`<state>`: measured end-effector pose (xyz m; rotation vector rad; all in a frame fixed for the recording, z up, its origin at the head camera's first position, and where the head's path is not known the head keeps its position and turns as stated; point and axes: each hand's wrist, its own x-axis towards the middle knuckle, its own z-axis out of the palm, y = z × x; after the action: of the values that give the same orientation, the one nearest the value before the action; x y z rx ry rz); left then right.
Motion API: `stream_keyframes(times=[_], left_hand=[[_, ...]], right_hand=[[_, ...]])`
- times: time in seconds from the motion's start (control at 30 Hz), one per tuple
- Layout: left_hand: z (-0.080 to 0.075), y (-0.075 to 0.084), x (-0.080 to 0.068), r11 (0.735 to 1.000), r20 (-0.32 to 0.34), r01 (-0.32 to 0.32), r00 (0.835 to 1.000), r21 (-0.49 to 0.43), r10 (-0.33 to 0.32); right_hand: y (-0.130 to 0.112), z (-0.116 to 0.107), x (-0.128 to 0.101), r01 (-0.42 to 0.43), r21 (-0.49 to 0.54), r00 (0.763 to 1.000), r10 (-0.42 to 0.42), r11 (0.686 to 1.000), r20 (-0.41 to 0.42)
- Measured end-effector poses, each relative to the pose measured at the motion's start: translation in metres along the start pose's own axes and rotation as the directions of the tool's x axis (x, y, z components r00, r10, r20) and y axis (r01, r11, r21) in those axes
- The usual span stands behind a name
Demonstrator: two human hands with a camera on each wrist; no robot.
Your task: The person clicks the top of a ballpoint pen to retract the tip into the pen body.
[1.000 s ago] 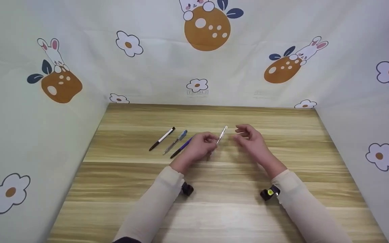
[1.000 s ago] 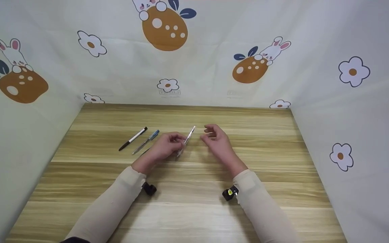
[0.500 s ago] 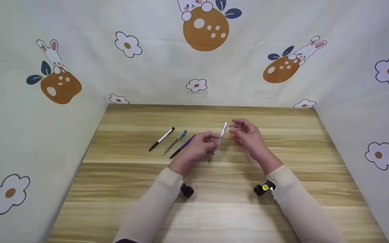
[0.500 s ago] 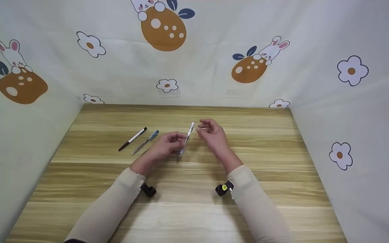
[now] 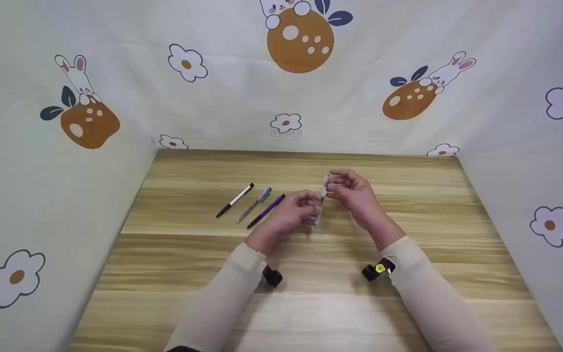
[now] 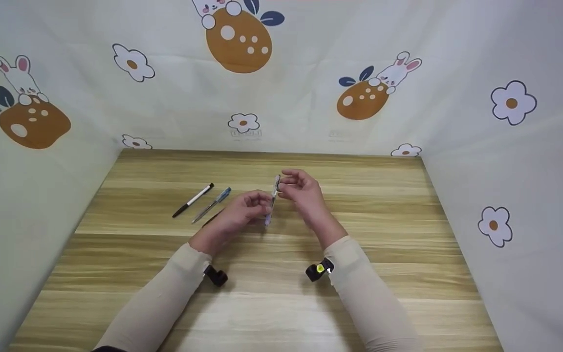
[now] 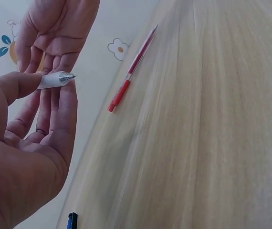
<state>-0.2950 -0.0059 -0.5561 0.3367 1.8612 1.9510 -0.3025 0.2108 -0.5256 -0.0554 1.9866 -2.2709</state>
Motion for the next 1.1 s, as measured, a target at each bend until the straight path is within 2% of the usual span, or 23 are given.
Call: stream_keyframes(times=[0.33, 0.6, 0.93, 1.1], left_hand=[[0.002, -0.005, 0.0, 1.0, -0.017, 0.015, 1.0, -0.01, -0.015], [0.009, -0.004, -0.001, 0.994, -0.018, 0.02, 1.0, -0.107, -0.022], [0.01, -0.006, -0.002, 1.0, -0.05, 0.003, 0.999, -0.003, -0.003], [0.011, -0.006, -0.002, 1.0, -0.056, 0.007, 0.998, -0.012, -0.008]], right_hand=[[-0.001, 0.005, 0.0, 0.028, 0.01, 0.999, -0.028, 1.0, 0.022], [-0.001, 0.008, 0.001, 0.054, -0.005, 0.998, -0.054, 0.999, 0.037], [-0.002, 0.013, 0.0, 0.09, -0.043, 0.995, -0.088, 0.995, 0.047], [-0.003, 0.015, -0.001, 0.111, -0.056, 0.993, -0.108, 0.992, 0.057]])
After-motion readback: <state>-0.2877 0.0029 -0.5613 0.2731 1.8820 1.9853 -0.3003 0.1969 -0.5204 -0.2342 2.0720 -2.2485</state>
